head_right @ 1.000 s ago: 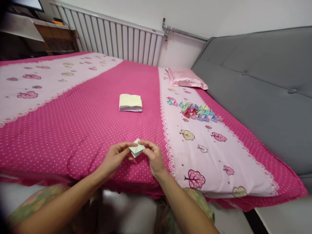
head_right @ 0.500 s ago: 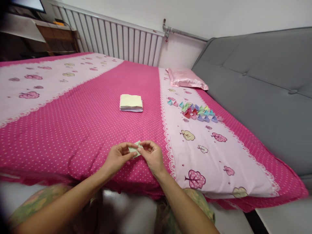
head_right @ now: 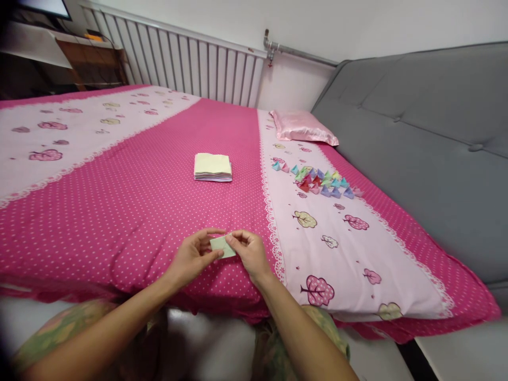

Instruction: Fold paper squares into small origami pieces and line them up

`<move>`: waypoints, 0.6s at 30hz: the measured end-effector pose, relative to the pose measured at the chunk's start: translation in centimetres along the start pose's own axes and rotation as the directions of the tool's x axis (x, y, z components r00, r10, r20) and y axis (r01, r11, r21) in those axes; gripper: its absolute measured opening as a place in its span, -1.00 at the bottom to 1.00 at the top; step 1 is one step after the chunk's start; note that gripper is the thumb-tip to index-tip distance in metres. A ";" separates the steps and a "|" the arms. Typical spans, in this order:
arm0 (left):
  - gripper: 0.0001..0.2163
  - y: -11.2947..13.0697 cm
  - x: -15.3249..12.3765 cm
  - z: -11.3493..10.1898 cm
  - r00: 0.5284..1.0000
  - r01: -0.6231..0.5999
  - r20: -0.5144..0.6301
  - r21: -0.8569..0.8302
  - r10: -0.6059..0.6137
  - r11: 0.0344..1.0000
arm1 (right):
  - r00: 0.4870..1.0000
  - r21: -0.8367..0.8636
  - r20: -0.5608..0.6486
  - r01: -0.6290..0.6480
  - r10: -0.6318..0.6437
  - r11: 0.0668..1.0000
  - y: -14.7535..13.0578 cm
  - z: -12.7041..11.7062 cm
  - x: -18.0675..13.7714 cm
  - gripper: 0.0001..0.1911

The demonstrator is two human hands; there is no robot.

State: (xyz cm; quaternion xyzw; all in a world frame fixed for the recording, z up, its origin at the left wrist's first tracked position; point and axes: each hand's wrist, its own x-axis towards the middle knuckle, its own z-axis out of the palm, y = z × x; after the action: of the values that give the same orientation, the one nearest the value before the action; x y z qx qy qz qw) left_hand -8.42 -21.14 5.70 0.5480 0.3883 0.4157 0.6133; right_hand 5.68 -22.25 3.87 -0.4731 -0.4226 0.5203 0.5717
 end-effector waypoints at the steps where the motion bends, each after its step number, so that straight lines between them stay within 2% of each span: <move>1: -0.61 0.1 0.0 0.0 1.000 0.018 0.005 -0.008 -0.018 1.000 | 1.000 0.010 -0.001 0.000 0.000 1.000 0.0 0.0 0.0 -0.80; 4: -0.58 0.1 0.1 0.0 0.995 0.097 0.020 -0.045 -0.096 0.994 | 1.000 0.032 -0.031 0.001 0.000 0.999 0.0 0.0 0.0 -0.81; 9: -0.79 -0.6 0.3 -0.2 0.975 0.195 0.109 -0.012 -0.193 0.981 | 0.996 0.030 -0.086 0.015 -0.012 0.999 0.0 -0.2 0.1 -0.79; 18: -0.82 -0.3 0.2 -0.2 0.936 0.338 0.082 0.059 -0.342 0.939 | 0.991 0.061 -0.137 0.019 -0.011 0.998 0.1 -0.2 0.1 -0.80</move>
State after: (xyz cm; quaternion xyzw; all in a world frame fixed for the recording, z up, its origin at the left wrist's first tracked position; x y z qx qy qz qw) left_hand -8.49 -20.87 5.37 0.5044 0.4578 0.2695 0.6807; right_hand 5.88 -22.15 3.71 -0.4863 -0.3698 0.4953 0.6175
